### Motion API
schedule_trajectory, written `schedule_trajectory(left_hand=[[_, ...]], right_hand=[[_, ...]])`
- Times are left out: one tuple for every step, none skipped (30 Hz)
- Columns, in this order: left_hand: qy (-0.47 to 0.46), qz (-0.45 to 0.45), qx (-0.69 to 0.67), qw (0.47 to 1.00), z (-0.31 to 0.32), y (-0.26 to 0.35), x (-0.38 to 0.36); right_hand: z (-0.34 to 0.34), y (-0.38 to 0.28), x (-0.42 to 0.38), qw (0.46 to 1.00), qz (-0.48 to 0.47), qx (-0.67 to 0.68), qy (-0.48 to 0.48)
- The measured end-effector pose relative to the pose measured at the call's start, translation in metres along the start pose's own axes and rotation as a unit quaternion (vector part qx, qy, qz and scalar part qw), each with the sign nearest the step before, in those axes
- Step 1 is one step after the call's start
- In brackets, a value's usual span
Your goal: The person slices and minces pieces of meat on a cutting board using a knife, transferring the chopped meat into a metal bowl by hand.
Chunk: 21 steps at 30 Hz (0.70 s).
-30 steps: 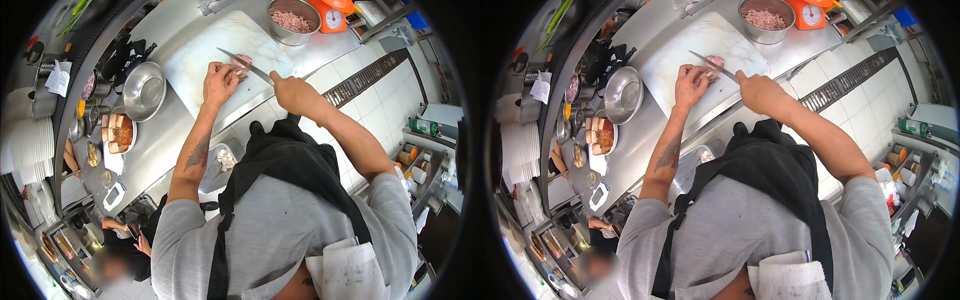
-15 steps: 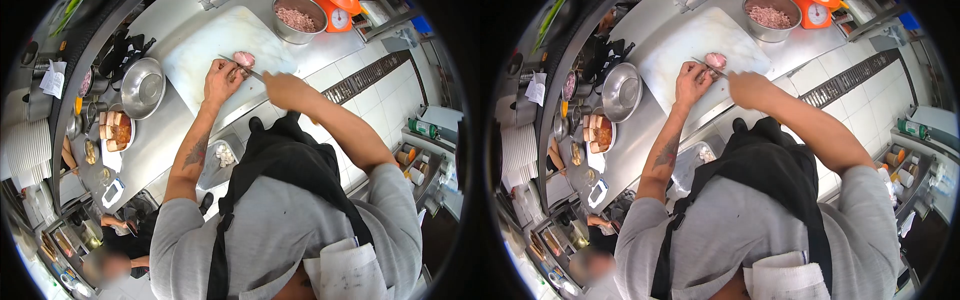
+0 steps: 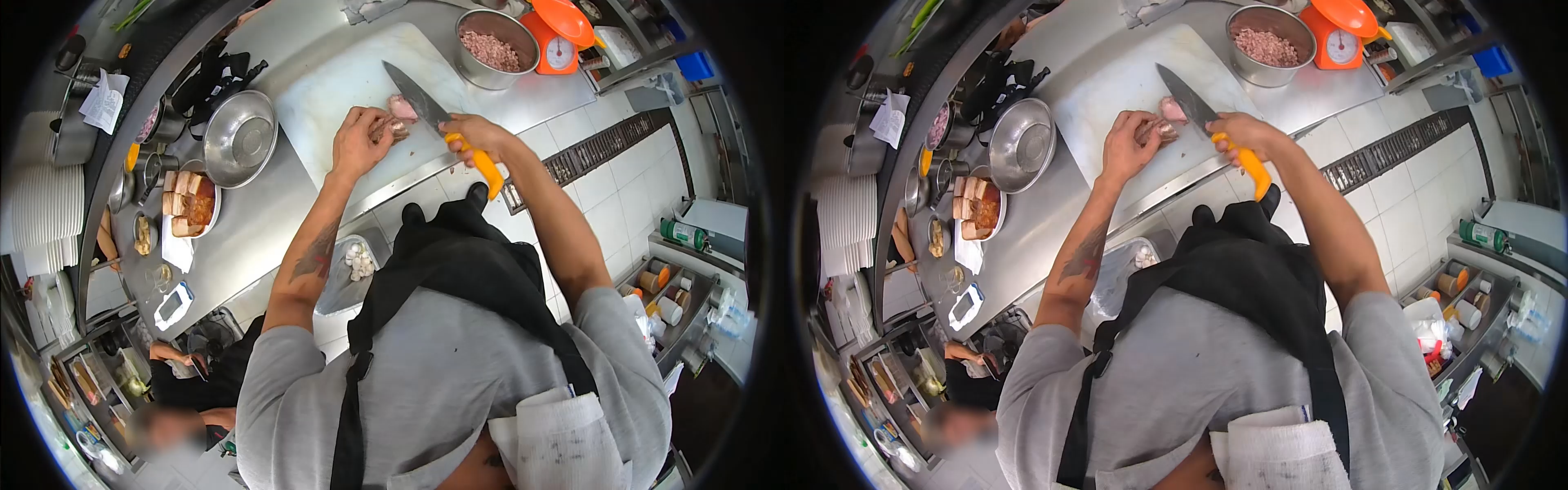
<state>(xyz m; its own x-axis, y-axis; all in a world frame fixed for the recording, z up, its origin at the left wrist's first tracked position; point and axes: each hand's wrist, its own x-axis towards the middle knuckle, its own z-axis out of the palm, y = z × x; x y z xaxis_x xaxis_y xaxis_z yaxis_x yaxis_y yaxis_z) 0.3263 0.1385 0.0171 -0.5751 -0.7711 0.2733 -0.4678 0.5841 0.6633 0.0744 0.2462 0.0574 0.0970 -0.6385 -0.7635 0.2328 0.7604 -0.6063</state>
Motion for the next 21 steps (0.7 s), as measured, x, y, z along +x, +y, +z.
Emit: schedule_trajectory(left_hand=[[-0.003,-0.001,-0.001,1.000,0.002,0.001,-0.003],[0.007,-0.012,0.010,1.000,0.005,0.002,-0.001],[0.016,-0.025,0.021,0.999,0.008,0.003,-0.001],[0.012,-0.031,0.018,0.999,0.012,0.003,-0.006],[0.037,-0.020,0.045,0.998,0.016,0.002,-0.006],[0.065,-0.005,0.072,0.995,0.018,0.002,-0.003],[0.065,-0.007,0.069,0.995,0.018,0.003,-0.003],[0.068,-0.007,0.075,0.995,0.018,0.005,-0.005],[0.073,-0.007,0.080,0.994,0.018,0.007,-0.006],[0.074,-0.008,0.076,0.994,0.019,0.006,-0.006],[0.070,-0.003,0.082,0.994,0.020,0.003,-0.006],[0.067,0.003,0.088,0.994,0.020,0.001,-0.005],[0.067,0.003,0.086,0.994,0.021,-0.001,-0.005],[0.074,0.007,0.083,0.994,0.021,-0.002,-0.005],[0.080,0.011,0.080,0.993,0.022,-0.003,-0.005],[0.080,0.010,0.078,0.994,0.023,-0.004,-0.005],[0.078,0.015,0.072,0.994,0.023,-0.005,-0.005],[0.076,0.020,0.067,0.995,0.023,-0.006,-0.006],[0.073,0.018,0.067,0.995,0.024,-0.007,-0.006],[0.076,0.024,0.064,0.995,0.024,-0.007,-0.004],[0.079,0.031,0.062,0.994,0.023,-0.007,-0.003]], right_hand=[[0.005,0.000,-0.005,1.000,0.002,0.002,0.001],[0.009,-0.004,-0.008,0.992,-0.046,-0.107,0.038],[0.012,-0.007,-0.011,0.970,-0.091,-0.214,0.075],[0.023,-0.015,-0.029,0.957,-0.114,-0.248,0.095],[0.032,-0.018,-0.044,0.957,-0.109,-0.250,0.094],[0.038,-0.023,-0.058,0.919,-0.135,-0.352,0.116],[0.043,-0.021,-0.066,0.870,-0.158,-0.447,0.135],[0.046,-0.004,-0.063,0.755,-0.259,-0.569,0.195],[0.043,0.006,-0.064,0.755,-0.256,-0.571,0.196],[0.049,0.007,-0.075,0.741,-0.230,-0.604,0.180],[0.055,0.007,-0.086,0.726,-0.205,-0.635,0.165],[0.058,0.006,-0.099,0.725,-0.204,-0.637,0.166],[0.061,0.005,-0.112,0.727,-0.174,-0.649,0.145],[0.062,0.004,-0.121,0.728,-0.143,-0.659,0.123],[0.062,0.004,-0.126,0.728,-0.141,-0.659,0.124],[0.062,0.004,-0.129,0.733,-0.140,-0.654,0.122],[0.062,0.004,-0.130,0.738,-0.140,-0.649,0.118],[0.065,0.002,-0.118,0.739,-0.140,-0.648,0.118],[0.071,0.000,-0.095,0.766,-0.139,-0.616,0.125],[0.075,-0.001,-0.073,0.791,-0.138,-0.582,0.131],[0.076,-0.004,-0.052,0.792,-0.139,-0.581,0.129]])
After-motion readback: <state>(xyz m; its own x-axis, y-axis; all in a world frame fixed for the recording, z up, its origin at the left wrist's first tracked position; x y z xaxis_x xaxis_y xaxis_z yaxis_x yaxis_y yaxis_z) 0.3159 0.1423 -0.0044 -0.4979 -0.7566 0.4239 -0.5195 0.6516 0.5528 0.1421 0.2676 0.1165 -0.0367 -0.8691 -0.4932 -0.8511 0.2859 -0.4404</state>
